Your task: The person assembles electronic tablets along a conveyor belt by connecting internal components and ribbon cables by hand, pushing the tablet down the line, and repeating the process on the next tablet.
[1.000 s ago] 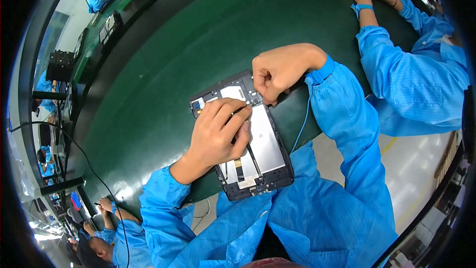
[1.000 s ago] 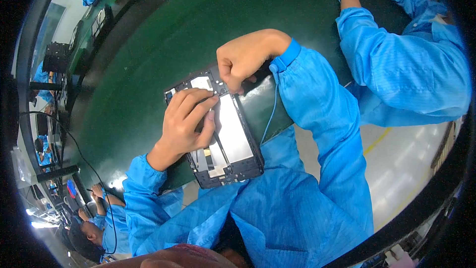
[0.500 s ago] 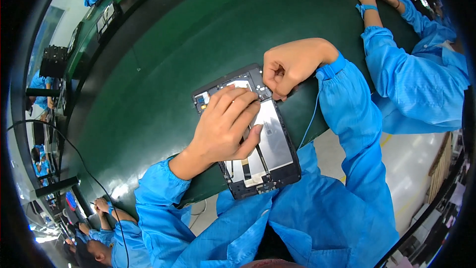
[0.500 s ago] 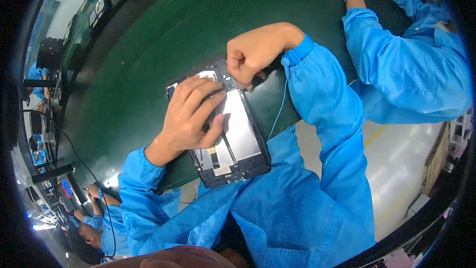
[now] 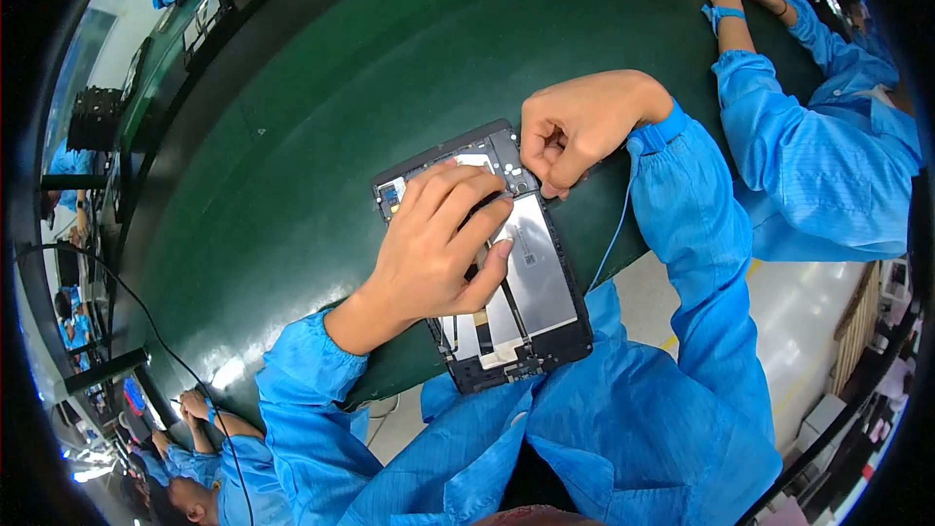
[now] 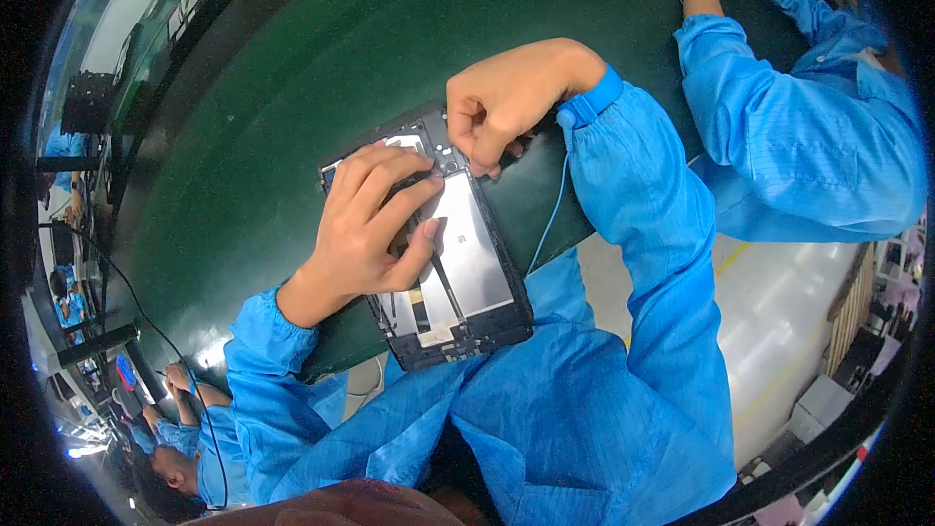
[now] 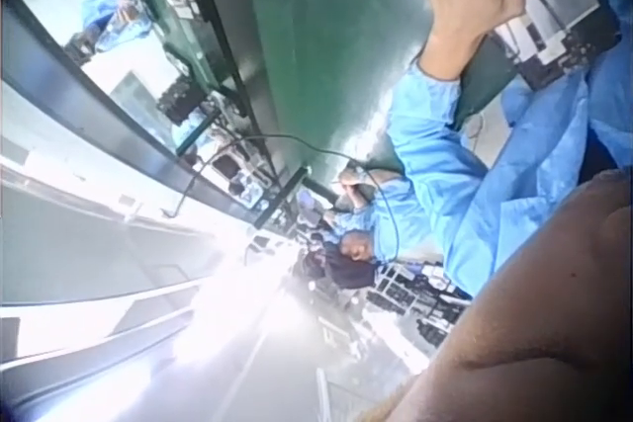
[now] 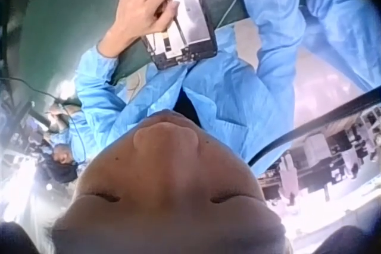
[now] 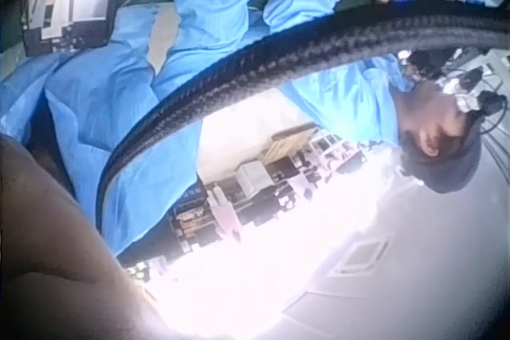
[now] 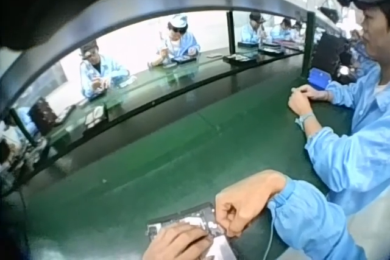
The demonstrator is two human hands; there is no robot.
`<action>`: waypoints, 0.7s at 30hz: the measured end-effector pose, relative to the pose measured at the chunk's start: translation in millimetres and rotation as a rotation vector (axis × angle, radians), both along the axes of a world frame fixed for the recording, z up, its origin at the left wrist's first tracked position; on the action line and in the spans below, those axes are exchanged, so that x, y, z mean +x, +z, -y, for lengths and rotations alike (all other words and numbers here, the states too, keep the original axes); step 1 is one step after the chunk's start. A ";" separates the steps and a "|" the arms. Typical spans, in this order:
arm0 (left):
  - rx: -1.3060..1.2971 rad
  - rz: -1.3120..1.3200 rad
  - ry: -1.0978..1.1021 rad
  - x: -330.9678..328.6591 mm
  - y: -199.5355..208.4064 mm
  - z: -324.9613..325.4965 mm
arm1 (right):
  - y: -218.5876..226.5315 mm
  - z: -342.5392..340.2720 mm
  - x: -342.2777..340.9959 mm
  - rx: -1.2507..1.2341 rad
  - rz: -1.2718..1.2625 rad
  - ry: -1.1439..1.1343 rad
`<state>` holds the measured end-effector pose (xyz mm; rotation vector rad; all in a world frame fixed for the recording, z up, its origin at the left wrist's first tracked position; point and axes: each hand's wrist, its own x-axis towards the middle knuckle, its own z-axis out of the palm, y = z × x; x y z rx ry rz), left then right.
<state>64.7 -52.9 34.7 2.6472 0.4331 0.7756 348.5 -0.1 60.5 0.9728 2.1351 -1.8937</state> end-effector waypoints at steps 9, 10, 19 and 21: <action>0.047 -0.013 0.002 1.5 3.8 0.9 | -4.1 -2.4 0.5 -0.034 -0.017 -0.009; 0.047 0.003 0.002 1.4 2.6 0.3 | -3.8 -1.8 1.2 -0.045 -0.018 -0.018; 0.037 0.023 -0.001 0.5 3.1 0.4 | -12.4 -2.5 3.6 -0.001 -0.065 0.035; 0.020 0.024 -0.002 0.4 1.2 -1.9 | -7.0 -2.8 -0.2 0.008 -0.051 0.023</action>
